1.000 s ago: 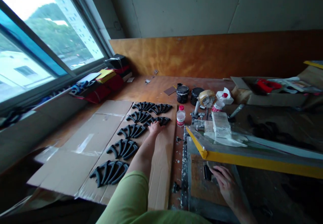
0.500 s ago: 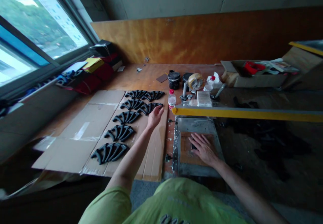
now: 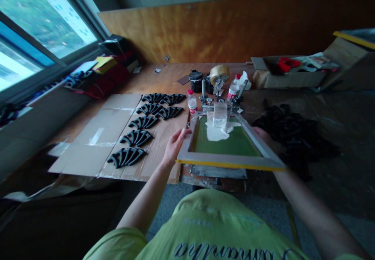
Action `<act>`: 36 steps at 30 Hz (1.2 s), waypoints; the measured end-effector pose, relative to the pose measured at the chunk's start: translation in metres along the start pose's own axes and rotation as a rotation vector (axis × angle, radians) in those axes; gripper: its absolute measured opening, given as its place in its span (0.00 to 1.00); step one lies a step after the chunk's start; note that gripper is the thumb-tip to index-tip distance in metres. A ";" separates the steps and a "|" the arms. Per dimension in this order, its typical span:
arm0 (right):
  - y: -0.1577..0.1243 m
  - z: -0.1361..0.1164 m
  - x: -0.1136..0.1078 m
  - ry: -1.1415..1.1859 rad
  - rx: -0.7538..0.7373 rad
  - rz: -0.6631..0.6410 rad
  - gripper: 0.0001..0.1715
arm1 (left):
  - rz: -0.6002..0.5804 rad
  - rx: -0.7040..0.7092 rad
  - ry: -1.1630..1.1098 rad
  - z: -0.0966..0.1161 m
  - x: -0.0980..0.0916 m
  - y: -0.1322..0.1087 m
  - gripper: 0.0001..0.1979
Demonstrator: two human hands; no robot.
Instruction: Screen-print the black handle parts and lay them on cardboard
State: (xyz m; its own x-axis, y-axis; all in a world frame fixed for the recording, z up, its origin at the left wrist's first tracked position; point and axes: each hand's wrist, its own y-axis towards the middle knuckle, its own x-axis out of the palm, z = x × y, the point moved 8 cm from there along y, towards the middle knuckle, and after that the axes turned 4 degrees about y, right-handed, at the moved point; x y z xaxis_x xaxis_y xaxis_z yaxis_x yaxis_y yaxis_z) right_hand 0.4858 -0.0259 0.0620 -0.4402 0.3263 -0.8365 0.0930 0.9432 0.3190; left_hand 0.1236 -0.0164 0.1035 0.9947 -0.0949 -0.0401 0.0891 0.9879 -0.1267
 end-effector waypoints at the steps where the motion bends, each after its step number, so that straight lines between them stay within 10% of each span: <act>1: 0.011 0.004 -0.009 0.031 0.032 0.046 0.24 | -0.030 -0.078 0.017 -0.023 0.001 -0.008 0.28; 7: 0.042 -0.089 0.009 0.069 -0.258 -0.007 0.31 | -0.038 -0.214 0.068 -0.131 0.008 -0.022 0.43; 13: 0.014 -0.122 0.072 -0.142 -0.323 -0.340 0.06 | -0.006 -0.216 0.137 -0.175 0.003 -0.010 0.37; 21: -0.063 -0.134 0.062 -0.057 -0.668 -0.437 0.11 | -0.035 -0.199 0.153 -0.192 0.003 -0.008 0.33; 36: -0.038 -0.134 0.057 0.049 -0.539 -0.316 0.07 | -0.023 -0.220 0.086 -0.165 0.008 -0.015 0.36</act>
State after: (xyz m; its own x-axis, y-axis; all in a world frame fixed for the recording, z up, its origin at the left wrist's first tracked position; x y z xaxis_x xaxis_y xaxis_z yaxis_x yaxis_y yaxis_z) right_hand 0.3376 -0.0518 0.0616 -0.4148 0.0212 -0.9097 -0.5063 0.8253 0.2501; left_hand 0.1214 -0.0526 -0.0585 0.9835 -0.1370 -0.1181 0.0894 0.9359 -0.3408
